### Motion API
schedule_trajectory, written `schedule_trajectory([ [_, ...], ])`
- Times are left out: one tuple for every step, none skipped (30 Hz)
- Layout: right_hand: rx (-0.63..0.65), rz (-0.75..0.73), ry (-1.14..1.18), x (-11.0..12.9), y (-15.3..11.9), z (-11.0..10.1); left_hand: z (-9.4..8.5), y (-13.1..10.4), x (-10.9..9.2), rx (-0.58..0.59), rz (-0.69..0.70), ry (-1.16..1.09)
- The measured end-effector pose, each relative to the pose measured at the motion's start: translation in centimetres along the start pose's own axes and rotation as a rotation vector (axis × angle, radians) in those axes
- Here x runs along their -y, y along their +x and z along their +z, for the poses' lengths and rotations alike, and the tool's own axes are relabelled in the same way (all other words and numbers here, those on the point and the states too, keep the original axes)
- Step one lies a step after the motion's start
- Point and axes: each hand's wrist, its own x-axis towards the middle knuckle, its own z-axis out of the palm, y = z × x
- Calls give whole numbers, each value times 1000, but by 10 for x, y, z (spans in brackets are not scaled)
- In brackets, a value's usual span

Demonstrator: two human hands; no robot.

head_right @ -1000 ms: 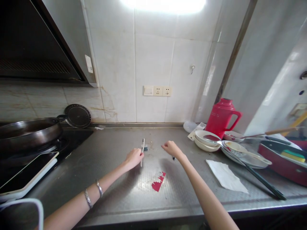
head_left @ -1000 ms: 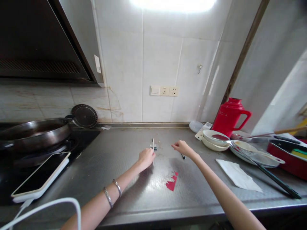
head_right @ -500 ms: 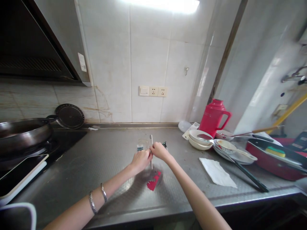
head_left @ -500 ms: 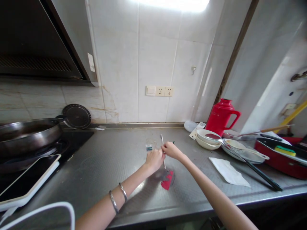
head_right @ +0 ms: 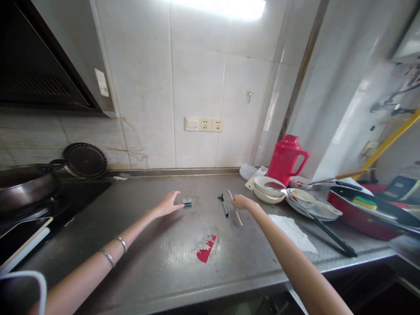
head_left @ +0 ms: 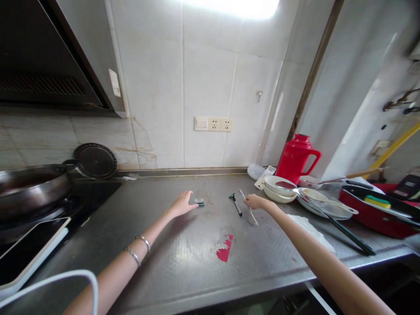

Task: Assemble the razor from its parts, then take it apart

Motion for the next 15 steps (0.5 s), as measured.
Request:
schedule_trajectory([
  [22, -6, -4, 0, 3, 4, 3, 0, 2, 25, 3, -4],
  [35, -8, -6, 1, 5, 8, 6, -1, 3, 46, 8, -7],
  [47, -8, -6, 1, 7, 11, 8, -1, 4, 58, 8, -13],
  [55, -6, -7, 2, 9, 13, 10, -2, 4, 61, 6, -20],
  [59, -3, -7, 2, 11, 15, 12, -2, 4, 56, 4, -29],
  [60, 1, -7, 3, 13, 16, 13, -2, 4, 49, 1, -37],
  [59, 6, -7, 3, 14, 17, 14, -2, 4, 42, -3, -45],
  [55, 12, -7, 3, 15, 18, 15, -1, 4, 37, -7, -52],
  [52, 18, -7, 3, 16, 18, 15, 0, 5, 34, -10, -57],
  [51, 25, -8, 3, 17, 19, 16, 1, 5, 33, -13, -59],
  [53, 31, -9, 2, 17, 19, 17, 2, 6, 31, -17, -59],
  [56, 36, -11, 2, 18, 20, 18, 3, 6, 27, -16, -59],
  [60, 40, -13, 2, 18, 20, 19, 4, 6, 22, -11, -60],
  [65, 44, -16, 3, 18, 21, 19, 5, 6, 17, -4, -61],
  [69, 47, -18, 3, 19, 21, 20, 6, 6, 13, 2, -64],
])
